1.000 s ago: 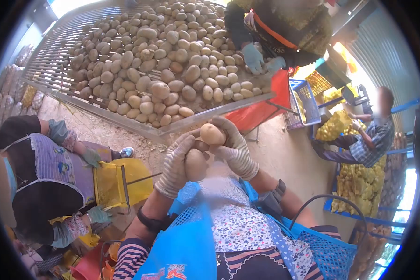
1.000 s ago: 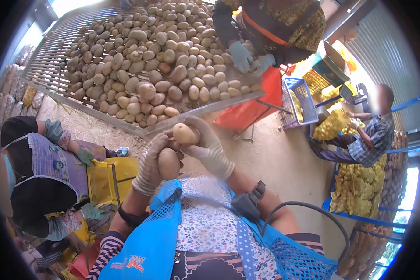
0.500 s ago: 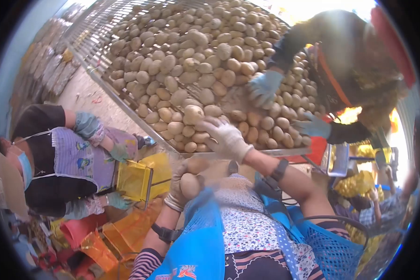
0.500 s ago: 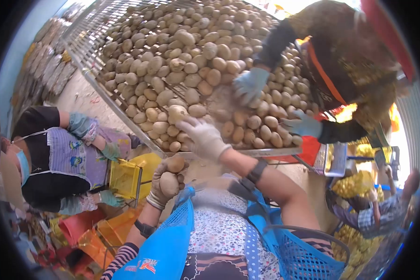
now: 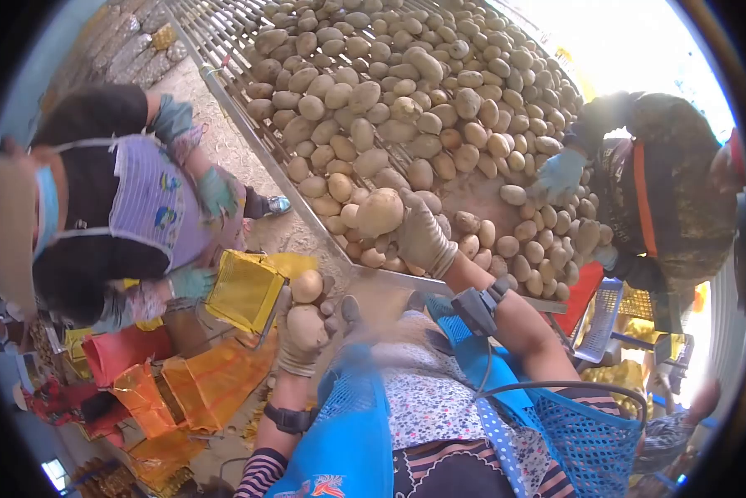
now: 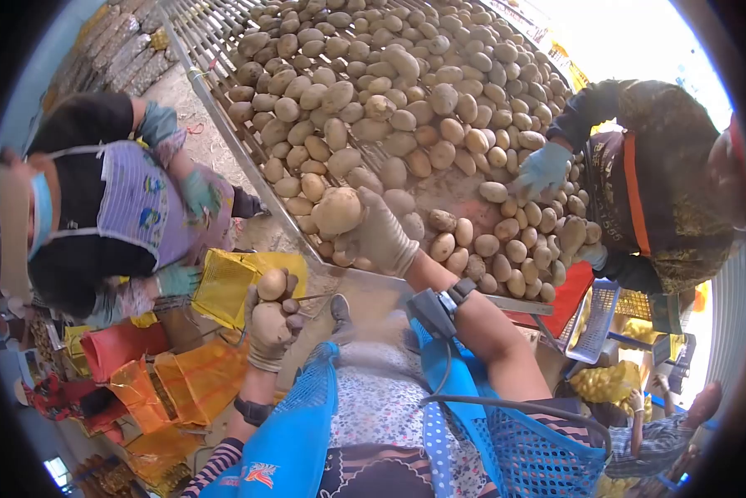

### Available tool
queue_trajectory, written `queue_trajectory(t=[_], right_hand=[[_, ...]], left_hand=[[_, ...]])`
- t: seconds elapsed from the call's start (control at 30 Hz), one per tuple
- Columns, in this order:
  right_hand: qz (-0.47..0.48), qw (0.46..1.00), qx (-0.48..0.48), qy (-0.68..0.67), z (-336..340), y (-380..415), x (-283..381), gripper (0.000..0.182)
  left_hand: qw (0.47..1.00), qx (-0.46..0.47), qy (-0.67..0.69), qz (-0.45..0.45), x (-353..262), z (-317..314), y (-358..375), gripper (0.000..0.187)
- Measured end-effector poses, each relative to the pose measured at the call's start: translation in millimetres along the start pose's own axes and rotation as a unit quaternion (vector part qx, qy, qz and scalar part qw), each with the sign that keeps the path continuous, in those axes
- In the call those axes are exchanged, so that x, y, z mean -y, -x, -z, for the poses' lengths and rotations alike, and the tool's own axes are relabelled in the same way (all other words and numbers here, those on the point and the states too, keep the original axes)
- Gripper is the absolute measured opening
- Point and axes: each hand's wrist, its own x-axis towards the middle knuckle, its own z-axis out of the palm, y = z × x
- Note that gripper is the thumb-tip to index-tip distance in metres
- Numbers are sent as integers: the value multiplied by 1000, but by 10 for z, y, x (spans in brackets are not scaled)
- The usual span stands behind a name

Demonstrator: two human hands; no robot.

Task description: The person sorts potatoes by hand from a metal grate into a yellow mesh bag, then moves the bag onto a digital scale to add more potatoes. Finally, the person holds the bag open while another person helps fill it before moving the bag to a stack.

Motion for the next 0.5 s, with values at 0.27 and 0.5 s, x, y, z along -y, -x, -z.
queue_trajectory(t=[0.27,0.5], right_hand=[[8,998,38,42,-494,-374,-640,65],[-36,894,70,441,-1330,-394,-1505,48]], left_hand=[[992,-52,-88,-80,-427,-237,261,68],[921,-36,-334,-198,-880,65,724,56]])
